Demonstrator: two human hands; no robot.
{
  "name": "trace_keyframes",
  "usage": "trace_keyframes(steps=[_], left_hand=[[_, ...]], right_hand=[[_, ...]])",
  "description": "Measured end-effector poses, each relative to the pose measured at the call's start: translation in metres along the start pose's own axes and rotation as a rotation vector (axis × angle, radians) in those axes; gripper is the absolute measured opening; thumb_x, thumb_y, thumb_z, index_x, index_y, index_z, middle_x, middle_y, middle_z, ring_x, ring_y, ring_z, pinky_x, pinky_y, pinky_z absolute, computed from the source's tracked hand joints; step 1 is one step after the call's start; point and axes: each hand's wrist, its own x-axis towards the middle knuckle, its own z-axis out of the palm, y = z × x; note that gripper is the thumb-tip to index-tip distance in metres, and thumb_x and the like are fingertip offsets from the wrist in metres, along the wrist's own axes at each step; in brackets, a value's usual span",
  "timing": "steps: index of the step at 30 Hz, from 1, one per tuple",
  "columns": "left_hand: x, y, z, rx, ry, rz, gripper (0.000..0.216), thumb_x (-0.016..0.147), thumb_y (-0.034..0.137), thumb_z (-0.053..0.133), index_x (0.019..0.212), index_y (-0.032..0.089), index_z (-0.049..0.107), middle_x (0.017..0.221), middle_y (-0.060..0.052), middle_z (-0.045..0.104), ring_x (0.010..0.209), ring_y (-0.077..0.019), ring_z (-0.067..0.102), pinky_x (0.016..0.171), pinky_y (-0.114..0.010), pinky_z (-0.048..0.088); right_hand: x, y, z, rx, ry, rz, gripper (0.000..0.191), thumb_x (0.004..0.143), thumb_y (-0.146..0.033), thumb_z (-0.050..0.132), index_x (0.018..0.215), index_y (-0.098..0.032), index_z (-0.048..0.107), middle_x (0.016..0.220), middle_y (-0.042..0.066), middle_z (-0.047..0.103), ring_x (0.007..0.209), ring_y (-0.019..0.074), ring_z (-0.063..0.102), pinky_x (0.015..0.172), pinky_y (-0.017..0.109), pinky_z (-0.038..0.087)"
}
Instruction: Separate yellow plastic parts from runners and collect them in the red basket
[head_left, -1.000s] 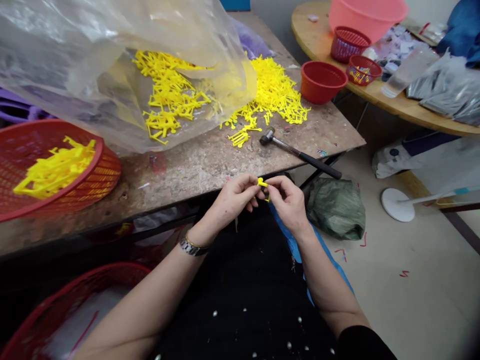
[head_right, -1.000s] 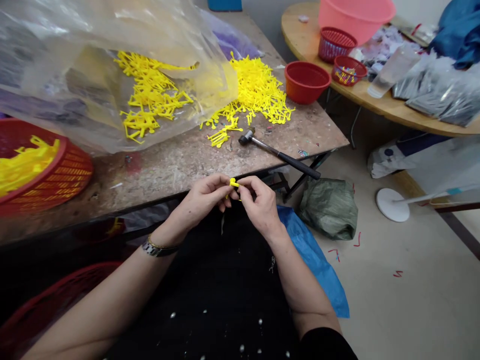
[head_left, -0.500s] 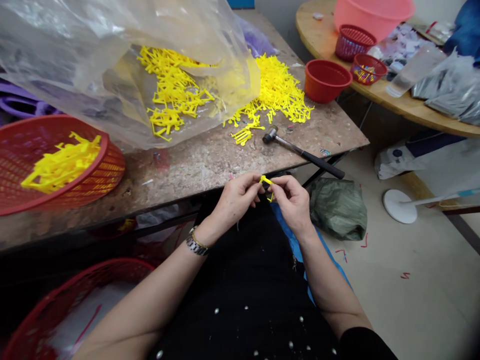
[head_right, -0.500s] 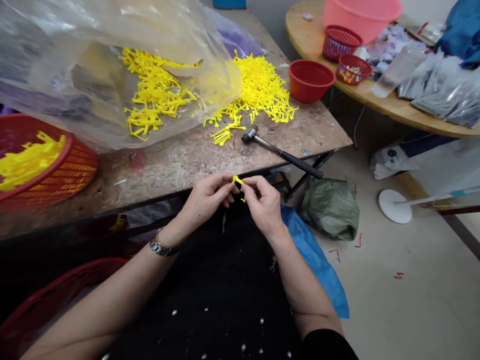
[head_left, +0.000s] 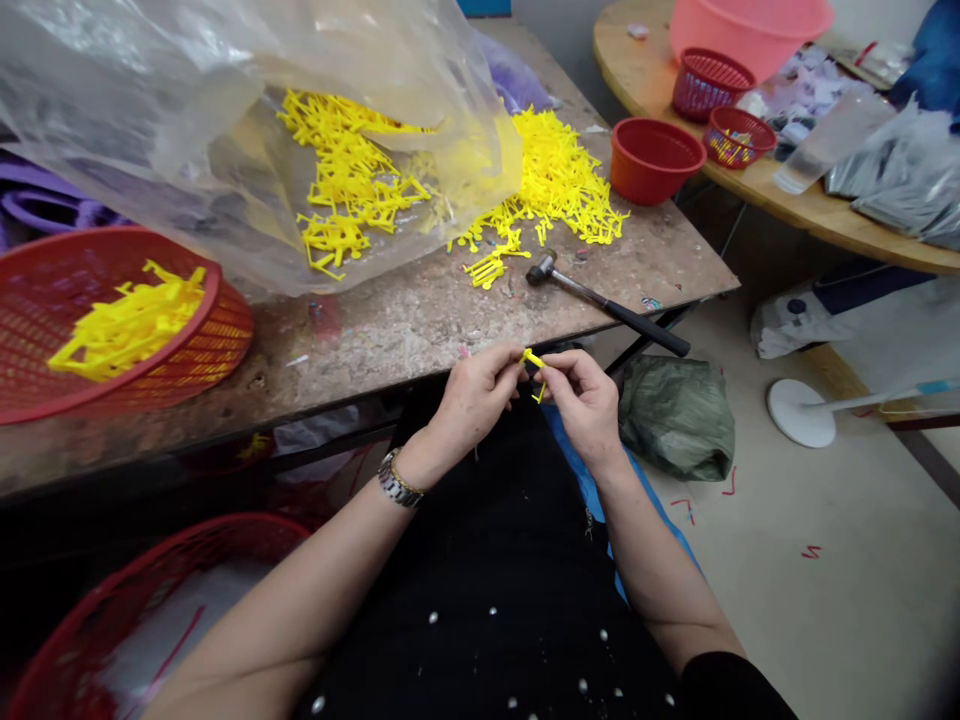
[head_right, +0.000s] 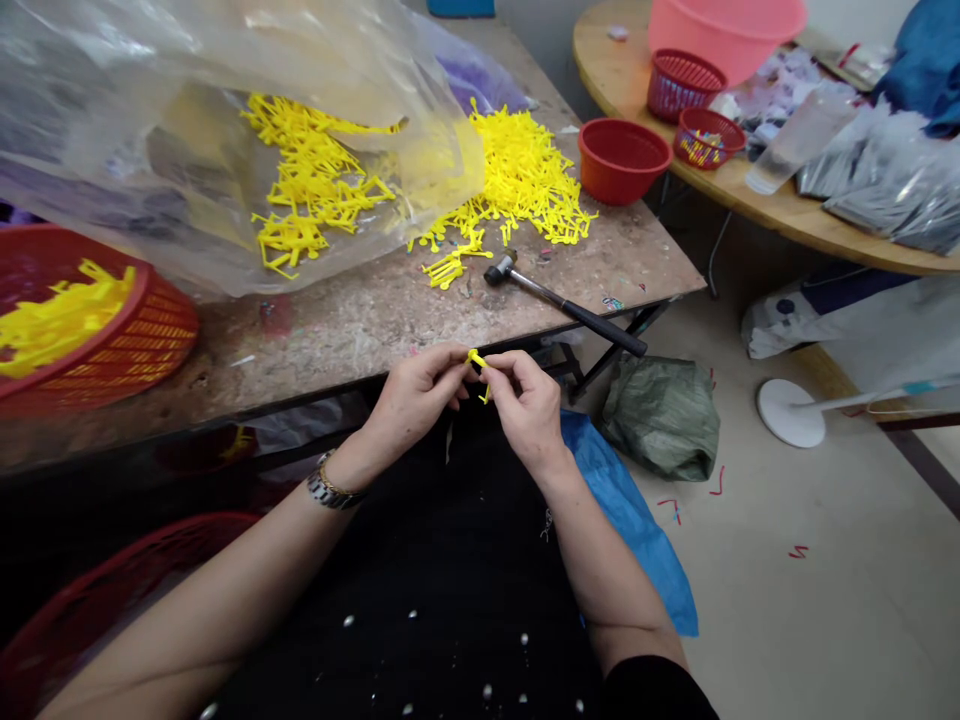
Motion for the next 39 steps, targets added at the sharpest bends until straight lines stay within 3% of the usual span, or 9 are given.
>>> trace_keyframes(steps=[12, 19, 26, 32, 39], left_hand=[[-0.002, -0.002, 0.006, 0.018, 0.057, 0.050, 0.018, 0.094, 0.023, 0.050, 0.094, 0.018, 0.067, 0.082, -0.003, 0.068, 0.061, -0.0121, 0.062, 0.055, -0.022, 0.049], [-0.004, -0.004, 0.006, 0.047, 0.061, 0.110, 0.019, 0.095, 0.020, 0.049, 0.096, 0.019, 0.067, 0.079, -0.002, 0.066, 0.058, -0.0116, 0.060, 0.058, -0.024, 0.050], [-0.005, -0.010, 0.011, 0.181, 0.123, 0.296, 0.018, 0.097, 0.020, 0.048, 0.094, 0.019, 0.066, 0.080, -0.003, 0.066, 0.068, -0.0133, 0.063, 0.064, -0.024, 0.050], [0.000, -0.016, 0.009, 0.300, 0.116, 0.494, 0.020, 0.100, 0.016, 0.045, 0.094, 0.018, 0.063, 0.074, -0.001, 0.064, 0.062, -0.0112, 0.060, 0.060, -0.022, 0.049], [0.001, -0.019, 0.009, 0.360, 0.110, 0.539, 0.020, 0.099, 0.012, 0.043, 0.094, 0.018, 0.062, 0.074, 0.000, 0.063, 0.062, -0.0108, 0.059, 0.061, -0.022, 0.048]], right_hand=[[-0.003, -0.003, 0.003, 0.101, 0.054, 0.037, 0.013, 0.089, -0.035, 0.066, 0.095, -0.024, 0.069, 0.083, -0.001, 0.071, 0.068, 0.0117, 0.064, 0.066, 0.027, 0.054], [-0.002, -0.007, 0.005, 0.196, 0.069, 0.120, 0.019, 0.082, -0.041, 0.072, 0.089, -0.023, 0.067, 0.074, -0.002, 0.071, 0.061, 0.0107, 0.061, 0.063, 0.027, 0.054], [-0.006, -0.008, 0.005, 0.182, 0.116, 0.080, 0.016, 0.082, -0.037, 0.071, 0.088, -0.022, 0.068, 0.075, -0.002, 0.071, 0.063, 0.0108, 0.062, 0.062, 0.026, 0.055], [-0.004, -0.004, 0.000, 0.166, 0.093, 0.093, 0.015, 0.083, -0.036, 0.069, 0.088, -0.021, 0.068, 0.073, -0.002, 0.072, 0.061, 0.0104, 0.063, 0.061, 0.026, 0.055], [-0.004, -0.003, -0.001, 0.116, 0.087, 0.088, 0.013, 0.084, -0.034, 0.067, 0.088, -0.022, 0.068, 0.074, -0.002, 0.072, 0.061, 0.0108, 0.063, 0.061, 0.026, 0.055]])
